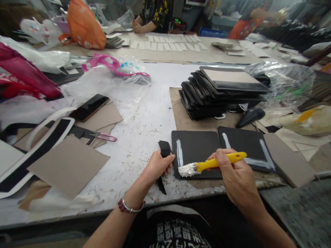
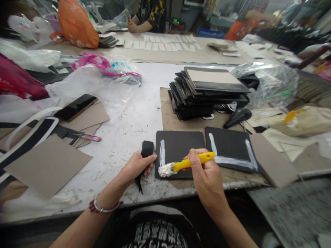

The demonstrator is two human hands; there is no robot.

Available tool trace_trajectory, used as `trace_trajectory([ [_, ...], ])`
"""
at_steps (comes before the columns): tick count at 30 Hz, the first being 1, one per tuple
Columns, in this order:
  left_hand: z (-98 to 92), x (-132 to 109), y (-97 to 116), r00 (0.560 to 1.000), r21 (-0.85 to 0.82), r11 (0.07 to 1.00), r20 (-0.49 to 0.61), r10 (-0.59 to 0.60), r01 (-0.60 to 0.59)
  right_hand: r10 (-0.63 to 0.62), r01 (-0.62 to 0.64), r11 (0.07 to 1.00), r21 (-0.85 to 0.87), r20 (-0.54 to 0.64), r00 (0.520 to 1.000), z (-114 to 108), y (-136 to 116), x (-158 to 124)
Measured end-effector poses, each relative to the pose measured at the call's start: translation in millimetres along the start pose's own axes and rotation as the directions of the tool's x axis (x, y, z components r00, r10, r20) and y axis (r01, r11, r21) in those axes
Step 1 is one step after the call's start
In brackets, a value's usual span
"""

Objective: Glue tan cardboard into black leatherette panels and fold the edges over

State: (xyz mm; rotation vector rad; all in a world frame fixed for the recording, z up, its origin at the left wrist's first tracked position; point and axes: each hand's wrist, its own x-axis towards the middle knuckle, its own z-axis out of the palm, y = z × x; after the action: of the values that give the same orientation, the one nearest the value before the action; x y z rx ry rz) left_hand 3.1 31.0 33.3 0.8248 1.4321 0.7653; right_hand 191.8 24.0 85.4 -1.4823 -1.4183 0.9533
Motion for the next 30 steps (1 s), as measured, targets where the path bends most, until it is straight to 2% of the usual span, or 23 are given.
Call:
trace_trajectory([
  [3, 0.9, 0, -1, 1.000, 0.005, 1.000, 0.003, 0.019, -0.020, 0.049, -0.047, 0.994, 0.098, -0.016, 0.999, 0, 15, 3],
  [6, 1.2, 0, -1, 1.000, 0.013, 0.999, 0.007, 0.029, -0.029, 0.064, -0.056, 0.994, 0.097, -0.072, 0.995, -8, 24, 4],
  [12, 1.5, 0, -1, 0.999, 0.037, 0.999, 0.005, 0.036, -0.036, 0.078, -0.067, 0.996, 0.066, -0.181, 0.980, -41, 33, 4],
  [17, 1.9, -2, 2, 0.999, 0.055, 0.997, 0.016, 0.045, -0.046, 0.109, -0.090, 0.993, 0.074, -0.312, 0.944, -69, 45, 8],
  [22, 2.6, -3, 2, 0.999, 0.068, 0.997, 0.014, 0.038, -0.038, 0.130, -0.108, 0.991, 0.079, -0.364, 0.922, -88, 56, 7],
  [26, 2.2, -2, 0, 0.999, 0.052, 0.998, 0.002, 0.038, -0.038, 0.085, -0.083, 0.996, 0.024, -0.393, 0.916, -98, 52, 11],
  [30, -0.3, -1, -3, 1.000, 0.069, 0.997, -0.002, 0.024, -0.024, -0.068, 0.032, 0.995, -0.097, -0.388, 0.919, -97, 31, 28],
])
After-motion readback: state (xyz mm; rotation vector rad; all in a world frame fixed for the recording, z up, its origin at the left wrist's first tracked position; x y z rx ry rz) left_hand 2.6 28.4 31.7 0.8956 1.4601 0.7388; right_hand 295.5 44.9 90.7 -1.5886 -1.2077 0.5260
